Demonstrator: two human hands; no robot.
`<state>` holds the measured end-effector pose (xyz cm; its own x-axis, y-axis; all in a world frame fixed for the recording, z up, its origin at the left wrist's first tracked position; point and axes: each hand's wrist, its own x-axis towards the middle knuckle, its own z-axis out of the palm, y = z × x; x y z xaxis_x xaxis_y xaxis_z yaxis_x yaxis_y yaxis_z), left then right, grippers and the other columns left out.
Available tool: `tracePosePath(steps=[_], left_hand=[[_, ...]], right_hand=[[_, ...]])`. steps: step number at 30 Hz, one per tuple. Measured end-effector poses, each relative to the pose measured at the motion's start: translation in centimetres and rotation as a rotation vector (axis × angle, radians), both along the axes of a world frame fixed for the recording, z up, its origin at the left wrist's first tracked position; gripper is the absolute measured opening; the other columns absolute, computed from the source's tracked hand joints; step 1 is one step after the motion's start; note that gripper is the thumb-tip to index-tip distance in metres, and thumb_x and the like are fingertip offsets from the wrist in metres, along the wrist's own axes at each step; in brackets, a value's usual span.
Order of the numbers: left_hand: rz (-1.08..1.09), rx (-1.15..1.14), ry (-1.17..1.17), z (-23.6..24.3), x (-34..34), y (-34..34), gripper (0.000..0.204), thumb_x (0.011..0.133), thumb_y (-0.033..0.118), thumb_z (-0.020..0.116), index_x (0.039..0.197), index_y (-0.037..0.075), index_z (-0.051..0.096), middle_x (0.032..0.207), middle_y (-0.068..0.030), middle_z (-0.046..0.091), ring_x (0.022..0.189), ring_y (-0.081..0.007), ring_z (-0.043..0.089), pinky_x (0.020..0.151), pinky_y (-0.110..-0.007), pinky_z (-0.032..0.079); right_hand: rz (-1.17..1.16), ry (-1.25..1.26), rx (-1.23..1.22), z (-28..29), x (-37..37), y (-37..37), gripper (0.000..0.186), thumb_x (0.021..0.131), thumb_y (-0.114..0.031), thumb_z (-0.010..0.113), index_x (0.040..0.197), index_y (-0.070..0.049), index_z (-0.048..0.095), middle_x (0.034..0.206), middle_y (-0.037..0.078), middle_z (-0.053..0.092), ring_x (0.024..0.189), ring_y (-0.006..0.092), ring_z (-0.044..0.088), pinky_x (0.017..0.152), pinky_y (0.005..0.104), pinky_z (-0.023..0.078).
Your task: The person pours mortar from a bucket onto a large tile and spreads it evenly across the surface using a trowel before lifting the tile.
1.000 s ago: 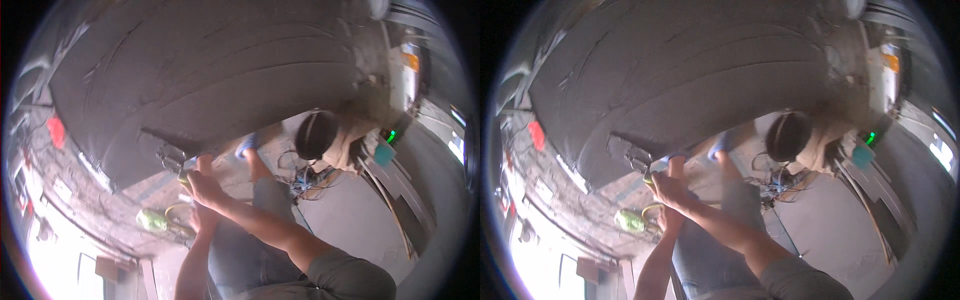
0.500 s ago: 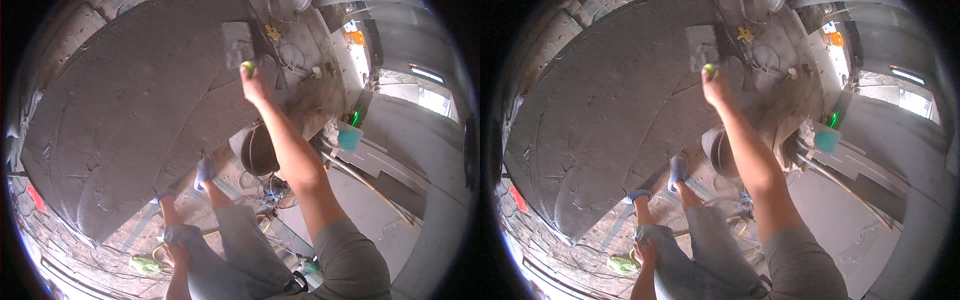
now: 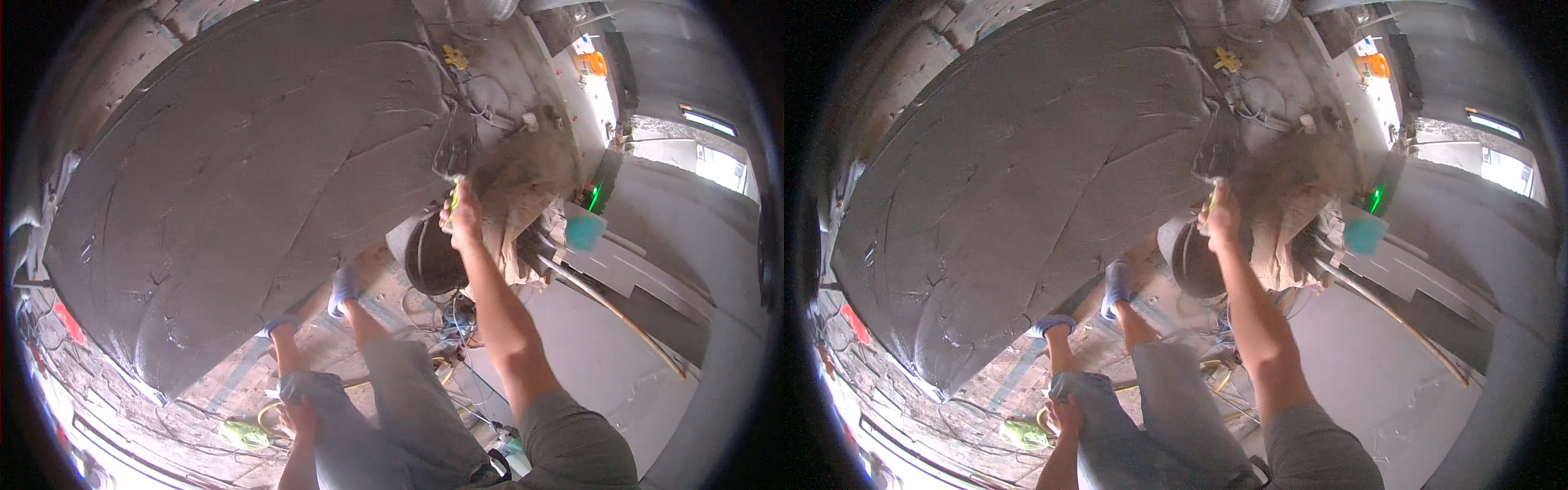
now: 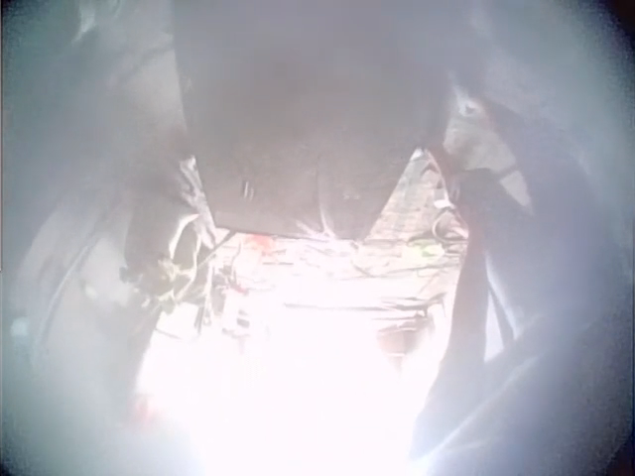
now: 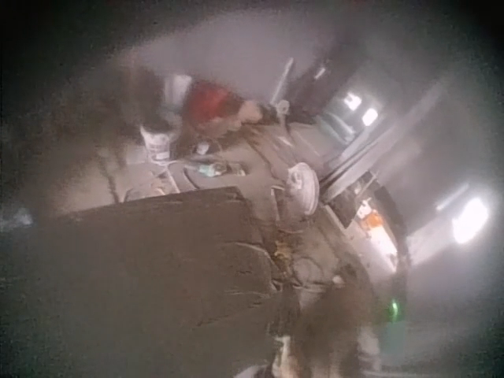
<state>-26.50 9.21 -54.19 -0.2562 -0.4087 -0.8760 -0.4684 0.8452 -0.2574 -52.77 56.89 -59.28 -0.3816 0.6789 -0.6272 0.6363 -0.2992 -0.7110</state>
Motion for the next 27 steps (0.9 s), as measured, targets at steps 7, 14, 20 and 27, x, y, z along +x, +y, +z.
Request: tracePosePath(steps=[7,14,20,27], left_hand=[[-0.026,0.051,-0.048,-1.5,0.8,0.2,0.085,0.091,0.060,0.054,0.149,0.001,0.036,0.139,-0.0237,0.052,0.124,-0.0398,0.055,0.104,-0.050,0.042],[0.153,0.109,-0.033,0.7,-0.5,-2.7,0.079,0.090,0.053,0.059,0.150,0.007,0.036,0.136,-0.0229,0.052,0.122,-0.0378,0.056,0.101,-0.051,0.043],[0.182,0.124,0.002,-0.3,1.9,-5.4,0.081,0.087,0.049,0.062,0.151,0.007,0.034,0.129,-0.0216,0.057,0.116,-0.0369,0.061,0.096,-0.049,0.046],[0.398,0.121,0.079,1.3,0.0,-7.8,0.082,0.086,0.056,0.057,0.148,0.004,0.041,0.125,-0.0229,0.059,0.114,-0.0378,0.062,0.096,-0.049,0.046]], right_hand=[[0.315,0.027,-0.095,0.5,-11.4,-5.4,0.049,0.098,-0.064,0.049,0.094,-0.014,0.049,0.069,-0.002,0.050,0.047,0.0089,0.045,0.040,0.0259,0.037],[1.069,-0.052,0.029,-0.9,-9.3,-33.6,0.056,0.101,-0.058,0.043,0.098,-0.006,0.061,0.083,0.014,0.068,0.070,0.0295,0.067,0.060,0.0426,0.052],[1.428,0.035,0.008,0.4,3.1,-54.0,0.056,0.100,-0.055,0.046,0.116,-0.003,0.061,0.100,0.026,0.069,0.097,0.0445,0.067,0.084,0.0520,0.053],[1.759,-0.061,0.301,3.0,6.9,-55.2,0.043,0.097,-0.047,0.059,0.103,-0.004,0.061,0.087,0.022,0.070,0.082,0.0430,0.069,0.069,0.0507,0.054]])
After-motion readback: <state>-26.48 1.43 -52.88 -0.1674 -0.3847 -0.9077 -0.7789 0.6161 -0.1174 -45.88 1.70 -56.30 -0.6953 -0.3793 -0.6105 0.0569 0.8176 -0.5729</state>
